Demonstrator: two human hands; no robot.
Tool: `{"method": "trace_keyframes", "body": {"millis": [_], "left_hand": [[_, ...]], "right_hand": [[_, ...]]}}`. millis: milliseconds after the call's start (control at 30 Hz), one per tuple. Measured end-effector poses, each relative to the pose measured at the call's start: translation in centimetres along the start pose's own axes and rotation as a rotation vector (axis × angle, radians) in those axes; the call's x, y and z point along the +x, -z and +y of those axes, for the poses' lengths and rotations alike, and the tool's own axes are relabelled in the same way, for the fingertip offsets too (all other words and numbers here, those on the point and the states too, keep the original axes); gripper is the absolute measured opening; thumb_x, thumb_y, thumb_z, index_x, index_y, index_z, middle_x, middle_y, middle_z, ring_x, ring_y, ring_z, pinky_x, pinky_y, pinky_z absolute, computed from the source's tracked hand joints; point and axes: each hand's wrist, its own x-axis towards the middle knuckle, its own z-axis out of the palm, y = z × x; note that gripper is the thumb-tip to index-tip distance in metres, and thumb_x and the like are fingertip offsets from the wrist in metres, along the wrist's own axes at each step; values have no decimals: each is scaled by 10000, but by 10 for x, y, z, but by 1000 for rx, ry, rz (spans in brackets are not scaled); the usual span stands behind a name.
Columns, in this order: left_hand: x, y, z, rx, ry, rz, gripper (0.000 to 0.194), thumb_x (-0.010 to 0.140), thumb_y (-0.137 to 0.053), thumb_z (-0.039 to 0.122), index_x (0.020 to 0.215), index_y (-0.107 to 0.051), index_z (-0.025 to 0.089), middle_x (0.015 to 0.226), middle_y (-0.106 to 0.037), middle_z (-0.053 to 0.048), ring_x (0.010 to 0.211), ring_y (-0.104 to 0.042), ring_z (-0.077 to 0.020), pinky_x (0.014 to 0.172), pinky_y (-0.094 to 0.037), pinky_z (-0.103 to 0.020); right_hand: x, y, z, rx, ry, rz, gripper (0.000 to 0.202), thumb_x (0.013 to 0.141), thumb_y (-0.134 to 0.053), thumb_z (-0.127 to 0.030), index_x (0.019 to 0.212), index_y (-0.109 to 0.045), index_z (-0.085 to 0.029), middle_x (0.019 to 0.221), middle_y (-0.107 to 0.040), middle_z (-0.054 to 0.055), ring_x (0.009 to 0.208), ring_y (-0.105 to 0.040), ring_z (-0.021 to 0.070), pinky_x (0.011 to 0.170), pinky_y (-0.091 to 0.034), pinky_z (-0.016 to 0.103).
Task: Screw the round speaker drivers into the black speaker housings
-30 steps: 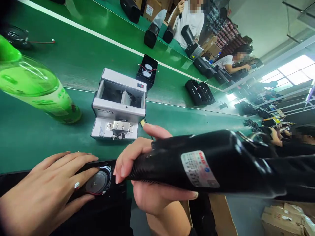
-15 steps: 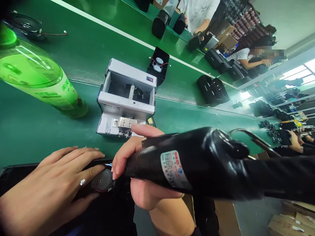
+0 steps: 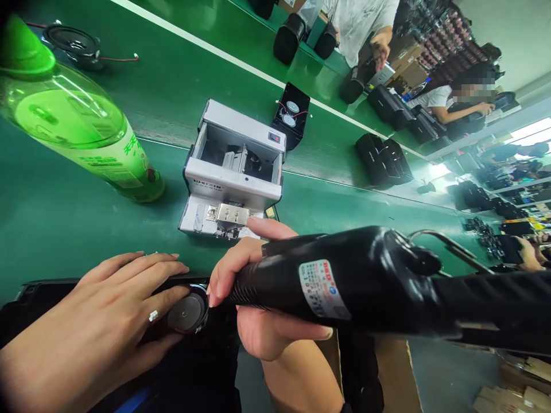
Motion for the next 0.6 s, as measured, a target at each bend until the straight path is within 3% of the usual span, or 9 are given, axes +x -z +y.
{"method": "trace_keyframes", "body": {"millis": [167,300,500,600], "left_hand": [[0,-1,0,-15,18,-19,243,908,-815,236,1126,-900,303,1334,-954,-74,1278,-883,-399,1112,-659,-641],[0,-2,0,-30,43,-31,228,920,-854,259,1137,-911,300,1363,-948,-77,1309,-876,-404,1166,-658,-639],[7,5,2,-95,87,-85,282,869,-912,201,1131,-935,305,1332,-935,-68,1273,-882,-394,1139,-672,-629],[7,3,3,-96,93,-83,279,869,-938,187,1128,-935,289,1316,-923,-68,1276,-879,-395,1143,-666,-630]], "right_hand": [[0,-3,5,22,20,41,714,945,-938,-988,1354,-1001,-406,733,-862,-23,501,-722,208,501,-655,331],[-4,-1,6,-12,28,-17,678,995,-936,-946,1393,-997,-400,770,-878,-7,540,-747,219,539,-668,357],[-18,-3,4,-159,66,-72,258,1228,-853,-622,1389,-989,-473,754,-861,-31,578,-755,226,615,-697,392],[-21,-5,7,-188,56,-80,246,1244,-835,-583,1401,-991,-476,763,-871,-21,611,-781,238,659,-710,406]]}}
